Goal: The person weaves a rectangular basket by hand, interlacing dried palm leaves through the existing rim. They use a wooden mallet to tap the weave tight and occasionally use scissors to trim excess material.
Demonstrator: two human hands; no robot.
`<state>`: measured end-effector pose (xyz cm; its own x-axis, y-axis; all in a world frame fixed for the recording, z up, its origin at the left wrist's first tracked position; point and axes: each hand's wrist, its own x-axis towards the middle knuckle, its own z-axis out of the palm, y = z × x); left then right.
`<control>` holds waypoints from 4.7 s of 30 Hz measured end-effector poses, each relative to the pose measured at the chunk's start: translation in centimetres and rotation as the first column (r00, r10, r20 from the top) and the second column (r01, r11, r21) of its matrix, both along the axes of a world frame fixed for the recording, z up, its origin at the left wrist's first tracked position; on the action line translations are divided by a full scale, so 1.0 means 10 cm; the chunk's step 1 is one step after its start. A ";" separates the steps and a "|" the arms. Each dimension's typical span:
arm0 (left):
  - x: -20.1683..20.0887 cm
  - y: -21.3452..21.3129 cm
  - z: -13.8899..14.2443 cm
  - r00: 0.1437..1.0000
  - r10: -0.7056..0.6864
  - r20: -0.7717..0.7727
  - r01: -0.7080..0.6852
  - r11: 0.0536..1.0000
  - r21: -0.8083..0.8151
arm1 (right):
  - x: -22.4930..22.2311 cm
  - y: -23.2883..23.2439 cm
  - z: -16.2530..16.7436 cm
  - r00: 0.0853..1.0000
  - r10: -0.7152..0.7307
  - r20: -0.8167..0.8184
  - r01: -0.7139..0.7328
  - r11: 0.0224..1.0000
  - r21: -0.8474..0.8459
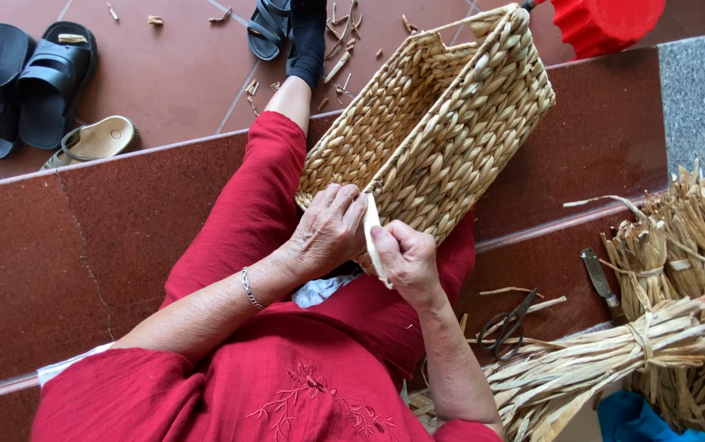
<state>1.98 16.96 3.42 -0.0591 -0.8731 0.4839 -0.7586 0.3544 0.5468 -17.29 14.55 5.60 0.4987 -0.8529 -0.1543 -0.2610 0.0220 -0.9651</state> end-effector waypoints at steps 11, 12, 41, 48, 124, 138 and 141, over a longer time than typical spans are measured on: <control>0.14 -0.17 -0.61 0.204 0.560 -0.803 0.476 0.660 0.581 | 0.42 -0.68 0.34 0.862 0.101 -0.497 -0.226 0.954 -0.198; 0.14 -0.18 -0.65 0.049 0.530 -0.846 0.541 0.699 0.469 | 0.44 -0.70 0.36 0.847 0.098 -0.522 -0.218 0.960 -0.174; 0.59 -0.49 -0.64 0.976 -0.118 -0.185 0.177 0.921 0.348 | 0.38 -0.55 0.30 0.877 -0.007 -0.480 -0.092 0.979 -0.183; 0.60 -0.44 -0.56 0.026 0.473 -0.880 0.705 0.616 0.352 | 0.38 -0.51 0.38 0.843 0.020 -0.538 -0.148 0.969 -0.196; 0.39 -0.20 -0.31 0.775 0.037 -0.631 0.368 0.785 0.499 | -0.18 -0.02 0.31 0.949 0.207 -0.239 -0.261 0.940 -0.220; 0.10 0.01 -0.18 0.887 0.054 -0.458 0.060 0.971 0.230 | 0.11 -0.28 0.09 0.962 0.046 -0.270 0.025 0.967 0.253; 0.07 0.03 -0.20 0.892 0.150 -0.427 0.061 0.896 0.441 | 0.11 -0.18 0.12 0.971 0.070 -0.229 -0.043 0.992 0.120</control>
